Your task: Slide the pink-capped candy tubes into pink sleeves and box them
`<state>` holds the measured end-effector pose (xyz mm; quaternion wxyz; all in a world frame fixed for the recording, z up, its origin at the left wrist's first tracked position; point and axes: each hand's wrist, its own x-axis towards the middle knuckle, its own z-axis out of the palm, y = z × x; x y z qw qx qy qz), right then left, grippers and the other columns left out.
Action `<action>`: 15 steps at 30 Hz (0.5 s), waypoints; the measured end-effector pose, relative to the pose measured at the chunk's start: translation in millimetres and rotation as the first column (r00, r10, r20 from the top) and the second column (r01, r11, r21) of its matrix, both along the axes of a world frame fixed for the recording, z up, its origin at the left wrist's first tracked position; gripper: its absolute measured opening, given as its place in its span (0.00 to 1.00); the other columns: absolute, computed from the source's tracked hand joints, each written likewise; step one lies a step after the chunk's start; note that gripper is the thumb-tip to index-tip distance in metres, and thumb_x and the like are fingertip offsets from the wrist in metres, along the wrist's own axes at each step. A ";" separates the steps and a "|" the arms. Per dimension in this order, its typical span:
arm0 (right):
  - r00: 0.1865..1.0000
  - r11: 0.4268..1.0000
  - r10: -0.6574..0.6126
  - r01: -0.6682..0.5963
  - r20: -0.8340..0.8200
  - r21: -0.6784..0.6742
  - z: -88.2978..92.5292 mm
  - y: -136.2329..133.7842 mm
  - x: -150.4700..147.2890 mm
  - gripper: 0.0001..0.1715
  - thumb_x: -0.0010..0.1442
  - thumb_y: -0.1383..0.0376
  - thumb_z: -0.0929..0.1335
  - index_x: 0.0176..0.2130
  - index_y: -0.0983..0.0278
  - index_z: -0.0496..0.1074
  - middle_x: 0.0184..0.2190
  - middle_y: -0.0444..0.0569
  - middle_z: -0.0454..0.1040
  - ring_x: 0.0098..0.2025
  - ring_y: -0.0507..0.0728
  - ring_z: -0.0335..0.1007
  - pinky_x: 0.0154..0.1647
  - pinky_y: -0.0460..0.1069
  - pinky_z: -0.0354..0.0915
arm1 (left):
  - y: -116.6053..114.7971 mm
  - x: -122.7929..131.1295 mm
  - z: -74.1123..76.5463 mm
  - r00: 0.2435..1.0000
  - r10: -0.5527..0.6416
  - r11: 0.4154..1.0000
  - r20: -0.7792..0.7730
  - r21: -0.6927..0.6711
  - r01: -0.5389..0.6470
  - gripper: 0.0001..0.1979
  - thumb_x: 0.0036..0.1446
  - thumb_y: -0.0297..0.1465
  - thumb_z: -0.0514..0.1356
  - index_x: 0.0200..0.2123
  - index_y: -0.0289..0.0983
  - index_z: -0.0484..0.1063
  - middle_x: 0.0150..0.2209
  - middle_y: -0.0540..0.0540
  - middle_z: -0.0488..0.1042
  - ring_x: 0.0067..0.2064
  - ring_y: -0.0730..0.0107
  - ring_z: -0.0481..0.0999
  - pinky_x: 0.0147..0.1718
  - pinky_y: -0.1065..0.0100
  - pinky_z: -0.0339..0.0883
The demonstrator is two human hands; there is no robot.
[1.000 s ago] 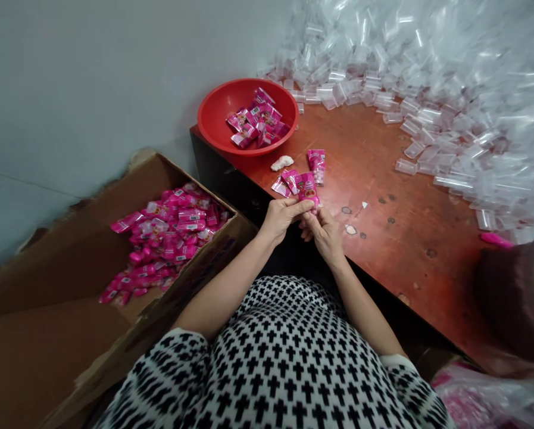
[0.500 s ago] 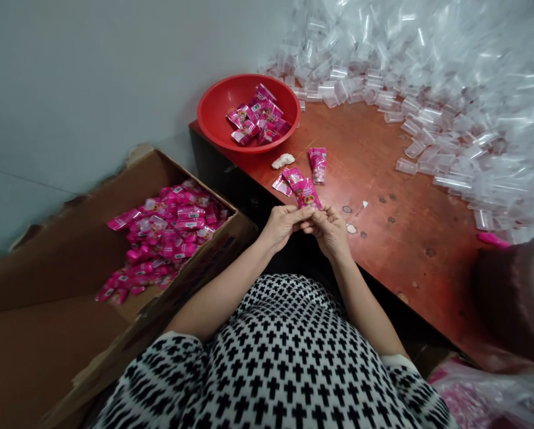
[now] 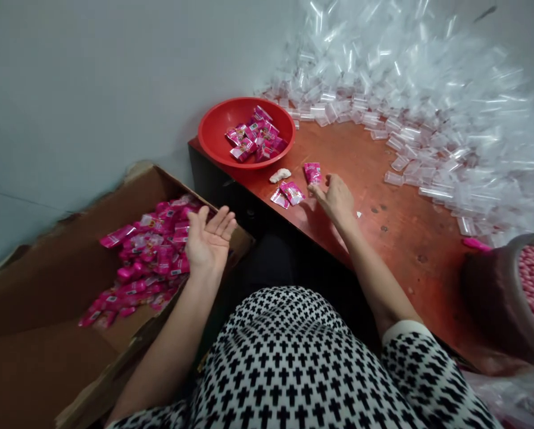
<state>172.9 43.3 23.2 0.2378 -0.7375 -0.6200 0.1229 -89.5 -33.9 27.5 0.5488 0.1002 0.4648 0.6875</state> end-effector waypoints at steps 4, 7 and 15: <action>0.989 0.993 -0.006 0.023 0.147 -0.119 -11.3 22.8 2.3 0.21 0.58 0.57 0.64 0.45 0.68 0.68 0.47 0.64 0.73 0.48 0.66 0.69 0.45 0.57 0.62 | -1.7 35.5 -10.8 0.965 -0.252 0.967 -0.075 0.005 0.253 0.18 0.52 0.40 0.64 0.41 0.32 0.73 0.36 0.40 0.80 0.35 0.66 0.80 0.38 0.65 0.73; 1.000 0.996 -0.024 0.025 0.018 -0.089 -15.6 13.5 5.4 0.14 0.57 0.60 0.64 0.36 0.68 0.71 0.36 0.58 0.76 0.39 0.62 0.71 0.40 0.54 0.63 | 3.4 70.7 -14.5 0.879 -0.463 0.885 -0.119 -0.003 0.466 0.20 0.47 0.38 0.68 0.40 0.32 0.75 0.41 0.39 0.78 0.36 0.67 0.79 0.37 0.67 0.73; 0.508 0.975 0.090 -0.218 -0.857 -0.027 -8.8 -85.1 -6.0 0.17 0.52 0.53 0.70 0.34 0.65 0.69 0.23 0.40 0.69 0.20 0.47 0.63 0.20 0.43 0.62 | 20.0 124.2 -17.2 0.811 -0.584 0.806 0.022 0.132 0.577 0.19 0.43 0.43 0.69 0.28 0.32 0.72 0.28 0.46 0.75 0.29 0.75 0.75 0.32 0.70 0.71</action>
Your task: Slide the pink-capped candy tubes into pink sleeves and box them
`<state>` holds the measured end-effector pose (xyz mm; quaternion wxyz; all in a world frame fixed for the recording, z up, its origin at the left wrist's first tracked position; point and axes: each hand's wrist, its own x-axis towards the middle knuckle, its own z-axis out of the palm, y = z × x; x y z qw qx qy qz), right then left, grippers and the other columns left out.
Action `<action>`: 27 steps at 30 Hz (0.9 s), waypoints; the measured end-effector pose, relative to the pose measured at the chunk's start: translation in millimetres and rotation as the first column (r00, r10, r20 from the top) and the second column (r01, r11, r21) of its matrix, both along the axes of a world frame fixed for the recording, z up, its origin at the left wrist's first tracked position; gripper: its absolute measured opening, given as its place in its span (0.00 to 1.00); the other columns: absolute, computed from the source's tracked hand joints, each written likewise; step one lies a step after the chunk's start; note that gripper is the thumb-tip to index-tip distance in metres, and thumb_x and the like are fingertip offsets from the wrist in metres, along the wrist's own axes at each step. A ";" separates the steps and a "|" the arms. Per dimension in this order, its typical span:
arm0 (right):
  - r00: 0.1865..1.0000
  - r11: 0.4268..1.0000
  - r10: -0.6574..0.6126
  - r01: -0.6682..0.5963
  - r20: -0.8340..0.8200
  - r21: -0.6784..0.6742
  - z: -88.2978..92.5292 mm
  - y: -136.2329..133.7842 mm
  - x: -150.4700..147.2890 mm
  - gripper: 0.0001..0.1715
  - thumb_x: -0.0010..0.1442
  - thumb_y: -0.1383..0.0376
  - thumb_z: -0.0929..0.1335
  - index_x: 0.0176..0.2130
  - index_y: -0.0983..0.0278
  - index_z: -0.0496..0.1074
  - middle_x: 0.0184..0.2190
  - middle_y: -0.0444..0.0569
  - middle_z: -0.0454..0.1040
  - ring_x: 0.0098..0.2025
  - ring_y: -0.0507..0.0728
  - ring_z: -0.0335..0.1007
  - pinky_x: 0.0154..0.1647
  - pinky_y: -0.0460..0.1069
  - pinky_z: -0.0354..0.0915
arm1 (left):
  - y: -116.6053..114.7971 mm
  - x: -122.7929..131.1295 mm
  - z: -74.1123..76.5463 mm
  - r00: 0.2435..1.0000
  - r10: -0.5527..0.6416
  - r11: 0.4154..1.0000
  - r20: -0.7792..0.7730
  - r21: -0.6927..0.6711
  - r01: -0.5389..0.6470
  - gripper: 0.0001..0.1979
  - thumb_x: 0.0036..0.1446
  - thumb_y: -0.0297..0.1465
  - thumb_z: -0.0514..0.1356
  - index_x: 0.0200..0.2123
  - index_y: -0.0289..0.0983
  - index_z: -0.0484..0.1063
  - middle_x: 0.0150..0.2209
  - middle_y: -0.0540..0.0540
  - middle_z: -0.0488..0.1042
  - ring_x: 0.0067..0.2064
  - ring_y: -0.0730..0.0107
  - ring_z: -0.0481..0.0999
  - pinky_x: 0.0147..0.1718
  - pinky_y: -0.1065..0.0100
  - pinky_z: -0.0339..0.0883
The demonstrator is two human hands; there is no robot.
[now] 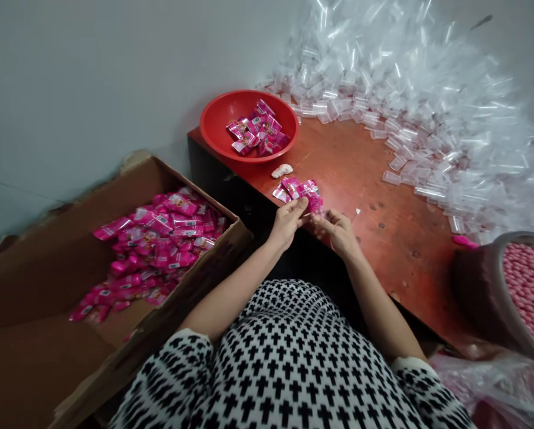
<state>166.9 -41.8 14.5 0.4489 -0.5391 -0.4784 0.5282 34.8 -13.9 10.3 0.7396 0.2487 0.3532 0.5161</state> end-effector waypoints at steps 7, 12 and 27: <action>0.997 0.998 -0.064 0.064 0.042 0.001 13.6 -46.1 -21.9 0.22 0.51 0.50 0.70 0.39 0.63 0.67 0.21 0.38 0.69 0.16 0.48 0.65 0.14 0.42 0.63 | -29.0 8.6 17.0 0.997 0.002 0.998 0.083 -0.068 0.004 0.21 0.37 0.41 0.72 0.26 0.30 0.72 0.22 0.47 0.73 0.21 0.76 0.71 0.22 0.73 0.66; 0.958 0.987 -0.121 0.088 0.260 0.136 23.3 -64.7 -27.1 0.19 0.53 0.54 0.70 0.40 0.63 0.69 0.25 0.43 0.73 0.20 0.50 0.68 0.21 0.45 0.67 | -48.7 5.1 28.6 0.995 -0.002 0.994 0.100 -0.107 0.013 0.21 0.35 0.38 0.73 0.29 0.31 0.72 0.27 0.45 0.78 0.26 0.71 0.76 0.26 0.71 0.71; 0.807 0.797 -0.388 0.050 0.446 0.602 29.3 -90.3 -35.9 0.10 0.57 0.61 0.68 0.39 0.65 0.71 0.30 0.47 0.78 0.28 0.52 0.74 0.29 0.45 0.68 | -80.6 -9.1 38.0 0.999 -0.030 0.999 0.021 -0.036 0.030 0.20 0.43 0.42 0.69 0.36 0.34 0.74 0.38 0.42 0.80 0.41 0.62 0.79 0.37 0.67 0.73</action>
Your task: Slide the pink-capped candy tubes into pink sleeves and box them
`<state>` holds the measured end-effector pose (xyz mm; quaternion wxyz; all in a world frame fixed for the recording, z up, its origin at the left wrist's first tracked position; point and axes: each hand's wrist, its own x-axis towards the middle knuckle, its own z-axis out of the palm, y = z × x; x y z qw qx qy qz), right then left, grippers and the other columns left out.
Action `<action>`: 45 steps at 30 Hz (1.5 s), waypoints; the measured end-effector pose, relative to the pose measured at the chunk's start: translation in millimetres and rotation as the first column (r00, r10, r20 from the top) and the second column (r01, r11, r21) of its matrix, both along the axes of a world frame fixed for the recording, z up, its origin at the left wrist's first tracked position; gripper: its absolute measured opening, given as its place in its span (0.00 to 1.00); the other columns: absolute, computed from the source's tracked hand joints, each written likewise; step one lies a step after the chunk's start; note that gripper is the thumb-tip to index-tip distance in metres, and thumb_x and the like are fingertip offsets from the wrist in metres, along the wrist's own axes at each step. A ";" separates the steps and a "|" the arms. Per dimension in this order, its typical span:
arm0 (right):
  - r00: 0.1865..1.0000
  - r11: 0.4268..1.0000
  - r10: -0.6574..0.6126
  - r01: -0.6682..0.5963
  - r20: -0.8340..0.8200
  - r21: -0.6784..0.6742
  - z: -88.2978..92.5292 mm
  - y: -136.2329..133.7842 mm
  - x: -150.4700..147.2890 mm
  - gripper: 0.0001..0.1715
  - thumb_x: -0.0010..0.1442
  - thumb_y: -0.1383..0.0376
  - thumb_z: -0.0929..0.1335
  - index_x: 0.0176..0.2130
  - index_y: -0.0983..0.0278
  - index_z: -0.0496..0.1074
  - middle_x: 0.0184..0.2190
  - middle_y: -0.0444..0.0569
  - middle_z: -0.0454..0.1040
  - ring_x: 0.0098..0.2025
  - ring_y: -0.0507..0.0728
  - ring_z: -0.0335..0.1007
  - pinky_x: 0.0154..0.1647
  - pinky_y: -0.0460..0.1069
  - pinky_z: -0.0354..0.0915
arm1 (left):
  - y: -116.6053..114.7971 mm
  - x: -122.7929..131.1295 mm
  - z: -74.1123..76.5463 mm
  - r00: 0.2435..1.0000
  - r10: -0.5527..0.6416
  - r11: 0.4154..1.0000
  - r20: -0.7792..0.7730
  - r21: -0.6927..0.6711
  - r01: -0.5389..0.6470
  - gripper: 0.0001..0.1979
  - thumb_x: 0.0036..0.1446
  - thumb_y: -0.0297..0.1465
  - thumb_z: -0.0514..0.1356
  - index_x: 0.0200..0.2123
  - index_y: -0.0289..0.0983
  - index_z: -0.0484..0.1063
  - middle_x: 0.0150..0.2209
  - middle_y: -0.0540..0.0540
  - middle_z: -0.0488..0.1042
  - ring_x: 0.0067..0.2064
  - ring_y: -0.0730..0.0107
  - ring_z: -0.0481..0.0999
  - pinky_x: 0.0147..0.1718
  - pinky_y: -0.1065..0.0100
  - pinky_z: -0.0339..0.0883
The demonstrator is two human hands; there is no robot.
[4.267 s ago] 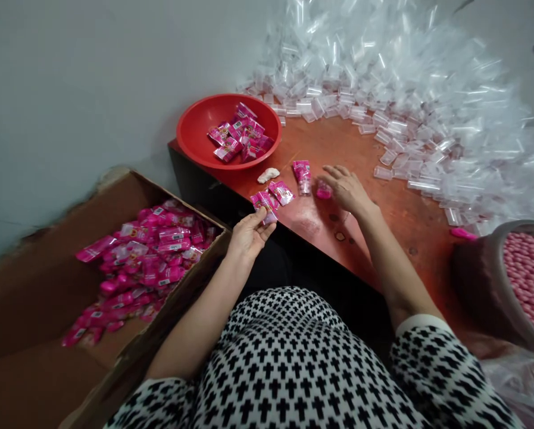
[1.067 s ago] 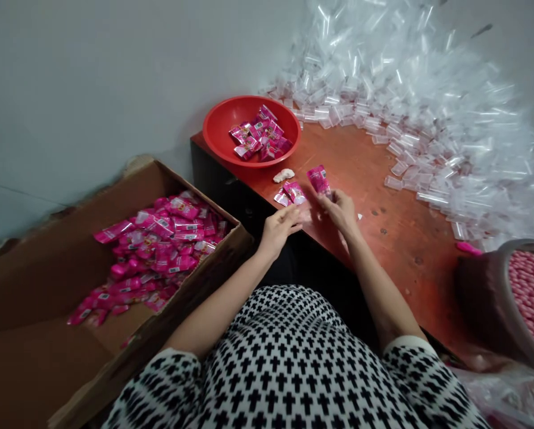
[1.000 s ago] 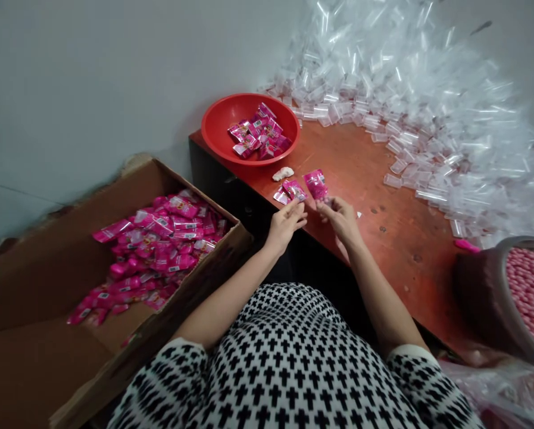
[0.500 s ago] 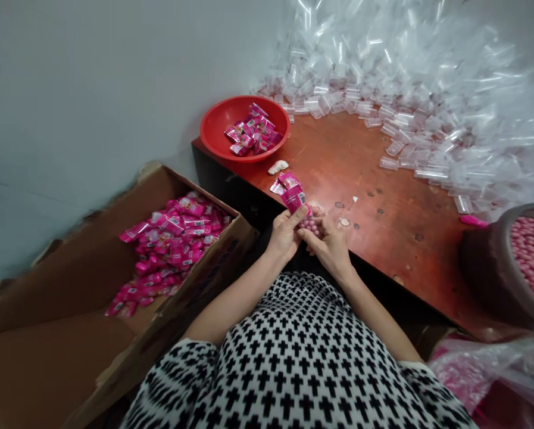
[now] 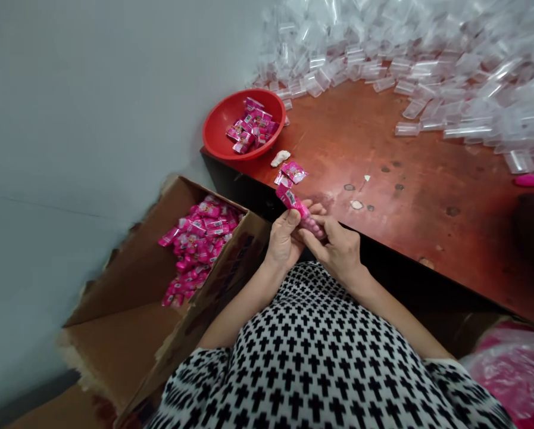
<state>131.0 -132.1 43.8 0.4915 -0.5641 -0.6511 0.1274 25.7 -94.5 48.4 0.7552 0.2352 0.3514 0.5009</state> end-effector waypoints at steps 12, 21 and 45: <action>0.112 0.676 -0.046 -0.728 -0.993 -0.114 -0.3 4.2 -2.2 0.22 0.51 0.49 0.71 0.36 0.62 0.67 0.24 0.41 0.70 0.19 0.47 0.64 0.14 0.41 0.60 | 9.3 -8.0 -12.3 0.973 -0.107 0.994 -0.206 -0.047 0.099 0.22 0.45 0.50 0.64 0.35 0.39 0.75 0.39 0.43 0.78 0.40 0.62 0.78 0.29 0.68 0.72; 0.059 0.732 -0.151 -0.664 -0.987 -0.152 -9.8 7.3 3.4 0.18 0.47 0.56 0.74 0.30 0.65 0.69 0.20 0.39 0.67 0.15 0.44 0.59 0.11 0.39 0.52 | -3.7 -18.9 7.2 0.666 0.348 0.875 -0.660 0.483 0.021 0.09 0.51 0.35 0.65 0.36 0.40 0.79 0.34 0.48 0.79 0.36 0.70 0.78 0.41 0.68 0.70; 0.184 0.688 -0.184 -0.677 -0.965 -0.260 -16.0 6.7 2.2 0.20 0.43 0.55 0.75 0.29 0.64 0.68 0.18 0.39 0.68 0.13 0.44 0.56 0.10 0.40 0.46 | -5.1 -28.2 13.7 0.312 0.569 0.639 -0.761 0.648 0.415 0.07 0.56 0.28 0.58 0.28 0.38 0.75 0.26 0.50 0.75 0.28 0.75 0.72 0.32 0.73 0.64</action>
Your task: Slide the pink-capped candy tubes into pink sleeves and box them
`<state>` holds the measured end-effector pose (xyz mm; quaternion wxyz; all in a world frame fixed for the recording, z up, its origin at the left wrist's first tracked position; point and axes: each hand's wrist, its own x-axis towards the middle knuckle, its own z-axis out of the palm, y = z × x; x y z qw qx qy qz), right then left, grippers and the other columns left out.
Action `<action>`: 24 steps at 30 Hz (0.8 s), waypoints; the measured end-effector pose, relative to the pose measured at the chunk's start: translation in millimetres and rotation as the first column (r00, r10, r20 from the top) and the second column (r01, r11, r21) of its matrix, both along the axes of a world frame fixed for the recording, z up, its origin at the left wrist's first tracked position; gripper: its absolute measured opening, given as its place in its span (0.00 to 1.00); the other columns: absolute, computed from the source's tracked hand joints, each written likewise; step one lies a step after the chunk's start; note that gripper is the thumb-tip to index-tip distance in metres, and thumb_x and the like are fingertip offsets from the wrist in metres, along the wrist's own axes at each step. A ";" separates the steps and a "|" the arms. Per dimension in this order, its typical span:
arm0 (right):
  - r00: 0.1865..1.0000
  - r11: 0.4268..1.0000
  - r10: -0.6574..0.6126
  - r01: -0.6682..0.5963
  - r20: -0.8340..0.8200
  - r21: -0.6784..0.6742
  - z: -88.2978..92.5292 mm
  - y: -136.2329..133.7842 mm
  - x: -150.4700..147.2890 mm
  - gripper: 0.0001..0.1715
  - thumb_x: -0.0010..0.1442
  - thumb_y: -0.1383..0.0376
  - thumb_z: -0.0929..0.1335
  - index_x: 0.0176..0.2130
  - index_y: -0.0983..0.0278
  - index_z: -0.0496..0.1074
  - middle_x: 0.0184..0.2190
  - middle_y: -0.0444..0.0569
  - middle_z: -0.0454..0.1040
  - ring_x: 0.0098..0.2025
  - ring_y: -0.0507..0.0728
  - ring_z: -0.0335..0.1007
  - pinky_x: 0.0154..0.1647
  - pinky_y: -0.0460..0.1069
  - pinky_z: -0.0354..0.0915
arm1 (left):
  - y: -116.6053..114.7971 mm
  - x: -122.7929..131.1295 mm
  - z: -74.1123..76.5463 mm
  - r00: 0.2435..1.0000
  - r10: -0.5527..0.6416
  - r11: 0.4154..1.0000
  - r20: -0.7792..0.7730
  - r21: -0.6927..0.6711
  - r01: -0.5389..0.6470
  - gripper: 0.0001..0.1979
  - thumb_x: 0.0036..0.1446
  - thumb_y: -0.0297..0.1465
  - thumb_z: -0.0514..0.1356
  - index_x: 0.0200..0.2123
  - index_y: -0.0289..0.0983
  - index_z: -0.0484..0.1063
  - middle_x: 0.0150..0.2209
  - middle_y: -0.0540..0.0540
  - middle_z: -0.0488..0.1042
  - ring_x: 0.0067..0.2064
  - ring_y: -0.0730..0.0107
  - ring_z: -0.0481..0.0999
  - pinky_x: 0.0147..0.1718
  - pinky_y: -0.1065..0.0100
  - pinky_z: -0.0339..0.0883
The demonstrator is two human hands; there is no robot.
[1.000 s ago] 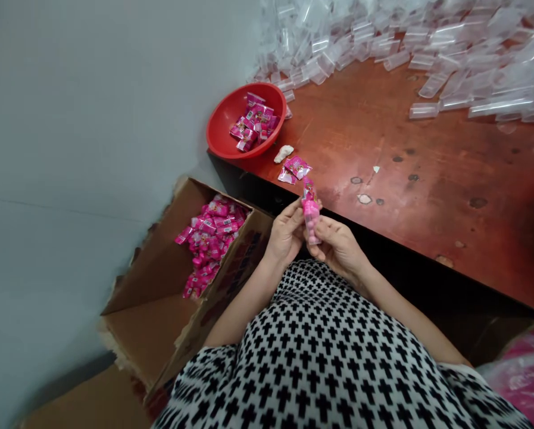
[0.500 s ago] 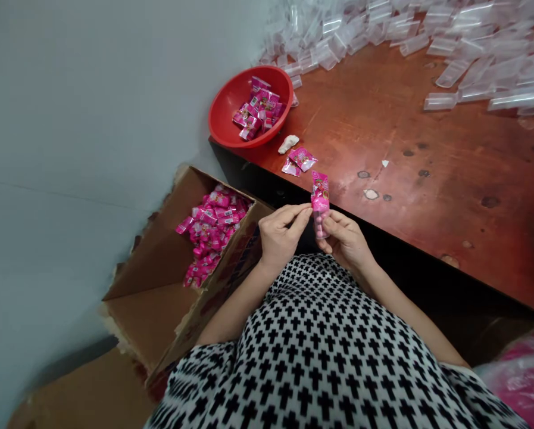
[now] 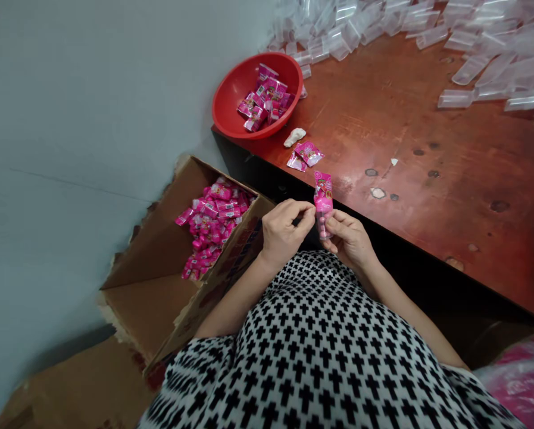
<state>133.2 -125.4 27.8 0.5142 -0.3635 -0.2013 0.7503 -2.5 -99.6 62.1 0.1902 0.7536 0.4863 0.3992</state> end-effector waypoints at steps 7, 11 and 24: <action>1.000 1.000 -0.015 0.015 0.014 -0.004 2.9 -0.5 -2.3 0.19 0.43 0.55 0.75 0.28 0.64 0.69 0.18 0.39 0.67 0.13 0.44 0.55 0.09 0.41 0.45 | 0.6 -0.2 -3.2 1.000 0.017 1.000 -0.003 -0.003 -0.017 0.07 0.56 0.28 0.57 0.27 0.38 0.72 0.26 0.50 0.73 0.29 0.74 0.70 0.33 0.71 0.63; 1.000 1.000 -0.007 0.007 0.008 0.003 3.5 -1.7 -3.9 0.18 0.44 0.55 0.75 0.28 0.64 0.69 0.18 0.39 0.67 0.13 0.44 0.54 0.09 0.41 0.45 | 3.5 -3.2 -6.2 1.000 -0.002 1.000 0.024 -0.010 0.002 0.06 0.55 0.26 0.57 0.26 0.38 0.70 0.25 0.51 0.72 0.29 0.74 0.70 0.32 0.71 0.62; 0.996 0.996 -0.083 0.082 -0.014 -0.038 -3.7 1.1 -5.5 0.16 0.45 0.58 0.74 0.29 0.65 0.70 0.18 0.39 0.66 0.13 0.43 0.52 0.10 0.41 0.44 | -6.8 -8.9 -10.0 0.970 -0.139 0.957 0.199 -0.225 0.183 0.07 0.56 0.31 0.59 0.28 0.39 0.75 0.29 0.47 0.76 0.35 0.69 0.75 0.39 0.67 0.67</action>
